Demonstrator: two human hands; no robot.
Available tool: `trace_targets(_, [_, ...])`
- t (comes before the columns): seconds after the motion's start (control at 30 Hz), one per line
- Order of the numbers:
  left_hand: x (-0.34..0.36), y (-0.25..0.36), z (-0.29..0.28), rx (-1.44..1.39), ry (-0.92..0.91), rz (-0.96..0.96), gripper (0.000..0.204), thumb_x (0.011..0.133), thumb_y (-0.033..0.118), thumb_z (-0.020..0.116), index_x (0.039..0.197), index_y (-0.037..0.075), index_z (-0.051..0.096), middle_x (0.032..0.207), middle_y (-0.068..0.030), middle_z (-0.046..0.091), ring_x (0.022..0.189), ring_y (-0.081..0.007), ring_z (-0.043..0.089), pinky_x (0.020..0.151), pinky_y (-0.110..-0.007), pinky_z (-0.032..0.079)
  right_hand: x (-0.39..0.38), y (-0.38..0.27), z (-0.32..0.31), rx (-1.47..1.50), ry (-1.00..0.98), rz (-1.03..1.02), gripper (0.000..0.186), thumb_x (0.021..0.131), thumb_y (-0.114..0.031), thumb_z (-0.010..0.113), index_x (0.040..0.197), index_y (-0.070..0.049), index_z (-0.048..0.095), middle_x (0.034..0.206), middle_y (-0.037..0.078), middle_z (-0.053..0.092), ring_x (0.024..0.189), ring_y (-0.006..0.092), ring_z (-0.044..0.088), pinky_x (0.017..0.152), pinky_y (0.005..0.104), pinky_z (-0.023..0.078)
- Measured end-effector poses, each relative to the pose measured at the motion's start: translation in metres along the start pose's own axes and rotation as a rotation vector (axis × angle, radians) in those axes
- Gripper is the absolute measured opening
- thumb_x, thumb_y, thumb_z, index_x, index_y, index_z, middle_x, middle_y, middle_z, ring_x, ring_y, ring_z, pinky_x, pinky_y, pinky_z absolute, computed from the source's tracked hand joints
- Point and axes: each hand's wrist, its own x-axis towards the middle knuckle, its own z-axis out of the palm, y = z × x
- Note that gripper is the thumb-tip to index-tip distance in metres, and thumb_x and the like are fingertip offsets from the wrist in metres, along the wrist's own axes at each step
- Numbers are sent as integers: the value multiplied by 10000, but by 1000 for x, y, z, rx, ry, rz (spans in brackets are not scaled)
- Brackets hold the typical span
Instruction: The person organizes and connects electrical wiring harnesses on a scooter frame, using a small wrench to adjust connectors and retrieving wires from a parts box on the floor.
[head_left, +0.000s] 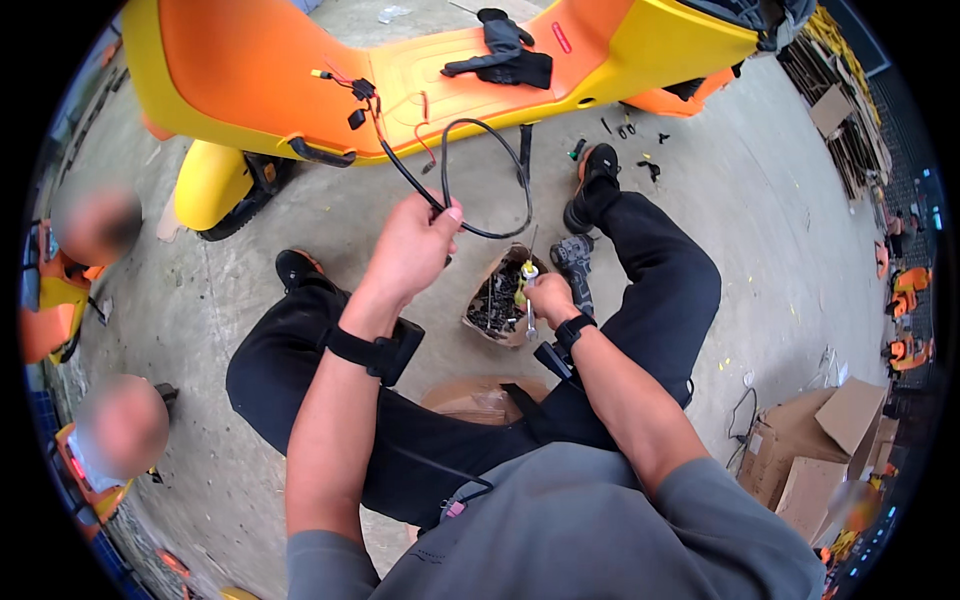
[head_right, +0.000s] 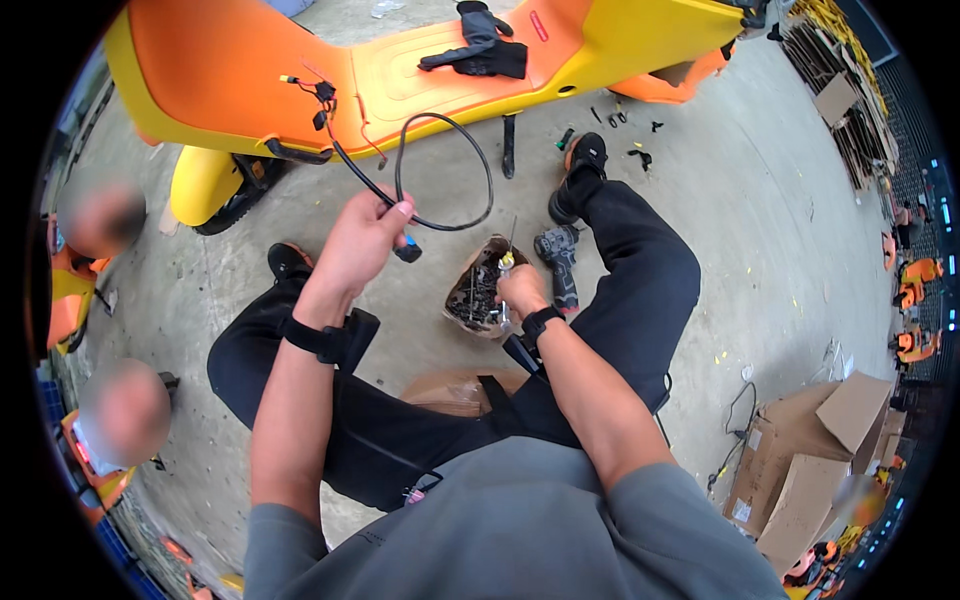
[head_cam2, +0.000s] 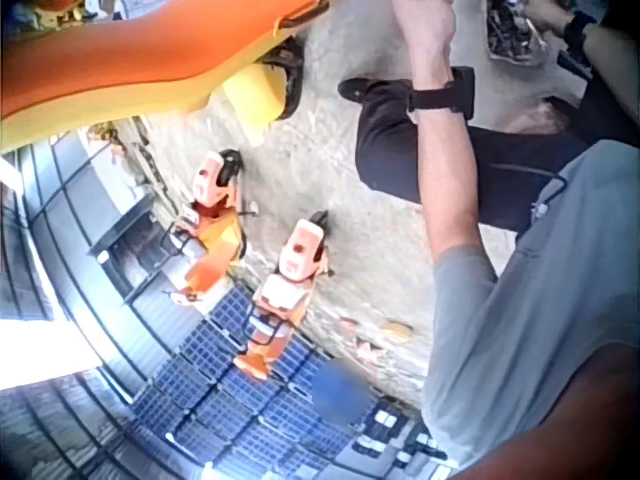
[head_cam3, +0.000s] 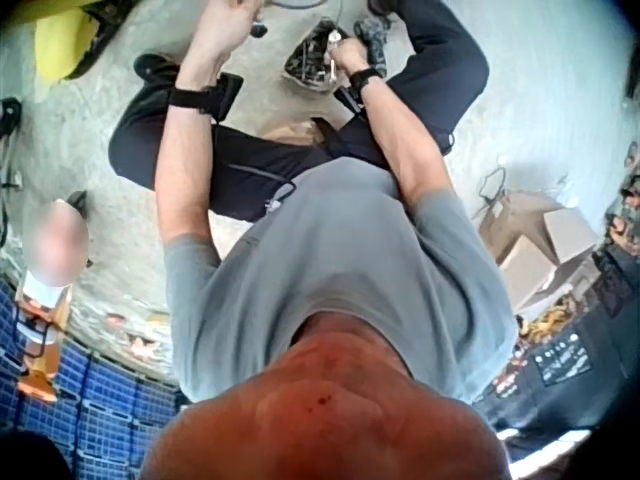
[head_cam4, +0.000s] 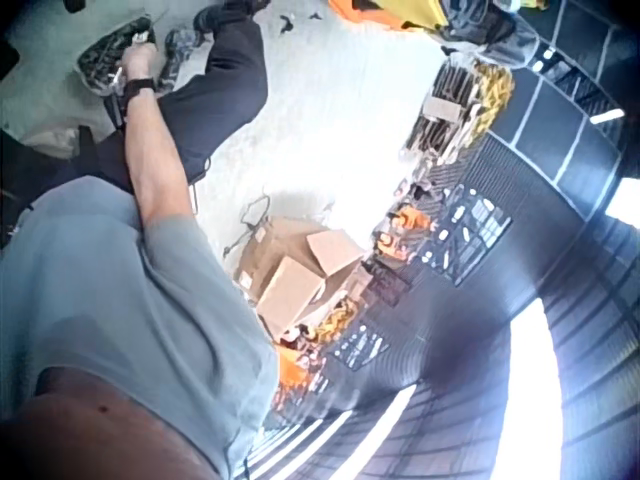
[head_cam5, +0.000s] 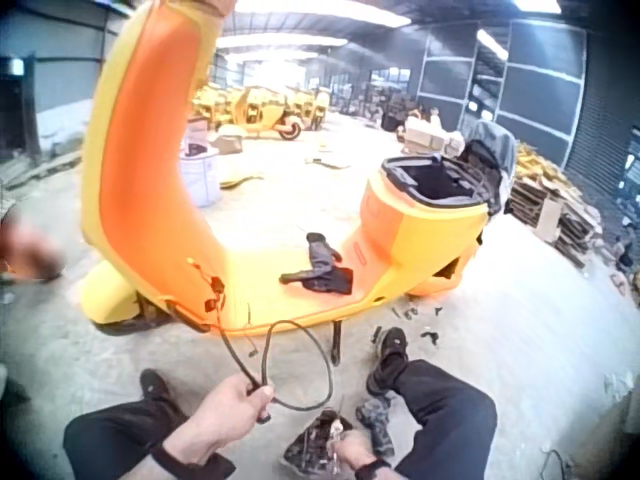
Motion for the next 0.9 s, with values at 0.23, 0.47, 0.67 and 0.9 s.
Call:
trace_targets(0.23, [4, -24, 2, 272, 78, 68, 108, 909, 106, 588, 912, -1, 571, 766, -40, 563, 636, -115, 525, 605, -276, 452, -21, -27, -11, -168, 352, -198, 260, 813, -158, 572, 999, -14, 683, 968, 239, 667, 956, 368, 640, 852, 414, 499])
trace_targets(0.47, [4, -22, 11, 284, 109, 88, 117, 865, 98, 638, 843, -14, 611, 661, -41, 566, 618, -135, 531, 585, -309, 438, -139, -121, -44, -64, 344, -937, 291, 831, -76, 652, 1103, 19, 611, 793, 95, 496, 623, 214, 506, 612, 331, 447])
trace_targets(0.67, [-2, -10, 26, -58, -28, -111, 144, 862, 106, 659, 862, -35, 627, 692, -28, 600, 558, -114, 524, 524, -278, 426, -174, -147, -46, -153, 275, -821, 290, 817, -116, 679, 1042, 36, 577, 920, 183, 515, 777, 397, 591, 667, 454, 480])
trace_targets(0.9, [-3, -18, 43, 50, 67, -7, 208, 805, 150, 695, 742, -45, 661, 617, -90, 630, 546, -141, 575, 532, -344, 462, -158, -140, -49, -218, 297, -813, 250, 808, -156, 683, 938, 35, 590, 915, 222, 551, 780, 434, 592, 687, 496, 485])
